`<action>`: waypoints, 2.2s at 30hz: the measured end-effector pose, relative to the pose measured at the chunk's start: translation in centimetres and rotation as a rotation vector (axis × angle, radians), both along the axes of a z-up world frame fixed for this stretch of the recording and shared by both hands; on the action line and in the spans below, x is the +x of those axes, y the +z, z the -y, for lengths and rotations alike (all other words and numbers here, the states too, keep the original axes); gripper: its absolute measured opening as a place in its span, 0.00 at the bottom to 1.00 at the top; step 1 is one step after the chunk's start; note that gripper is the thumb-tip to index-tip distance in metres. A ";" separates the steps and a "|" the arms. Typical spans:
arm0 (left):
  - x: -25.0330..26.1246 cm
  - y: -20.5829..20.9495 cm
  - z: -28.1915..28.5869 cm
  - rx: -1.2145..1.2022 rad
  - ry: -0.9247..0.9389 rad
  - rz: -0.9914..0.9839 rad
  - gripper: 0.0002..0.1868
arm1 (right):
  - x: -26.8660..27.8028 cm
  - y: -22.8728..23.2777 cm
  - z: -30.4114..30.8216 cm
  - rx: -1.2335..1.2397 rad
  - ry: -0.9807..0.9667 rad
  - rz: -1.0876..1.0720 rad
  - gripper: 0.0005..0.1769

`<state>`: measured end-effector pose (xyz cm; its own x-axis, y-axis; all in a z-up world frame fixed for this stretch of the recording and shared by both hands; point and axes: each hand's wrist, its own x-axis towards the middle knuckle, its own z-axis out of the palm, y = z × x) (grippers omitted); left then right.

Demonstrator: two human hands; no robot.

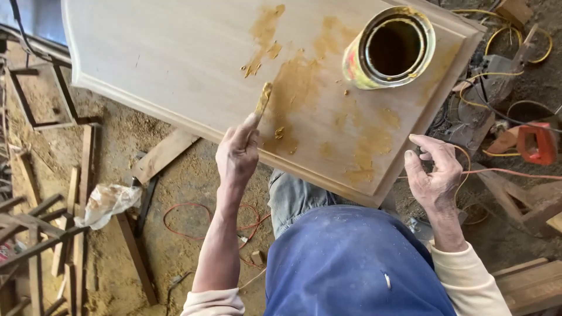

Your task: The person applies wood filler from a can onto a wooden panel using a small stick and smooths it over the surface by hand.

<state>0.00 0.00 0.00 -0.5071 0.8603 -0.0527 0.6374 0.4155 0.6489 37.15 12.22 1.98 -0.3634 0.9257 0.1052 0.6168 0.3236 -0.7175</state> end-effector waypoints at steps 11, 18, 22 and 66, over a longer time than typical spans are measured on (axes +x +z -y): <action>1.0 0.7 14.6 0.077 0.081 0.064 0.19 | -1.6 -0.5 0.5 0.016 0.072 0.031 0.15; 0.4 2.5 12.9 0.098 0.237 0.123 0.19 | -4.6 -1.1 0.4 0.036 0.177 -0.021 0.16; -2.0 2.6 12.5 0.092 0.284 0.146 0.18 | -7.6 -0.2 0.1 0.027 0.215 -0.035 0.17; -4.9 2.2 6.3 -0.102 -0.046 -0.188 0.28 | -19.3 -1.1 -1.8 -0.158 0.127 -0.135 0.15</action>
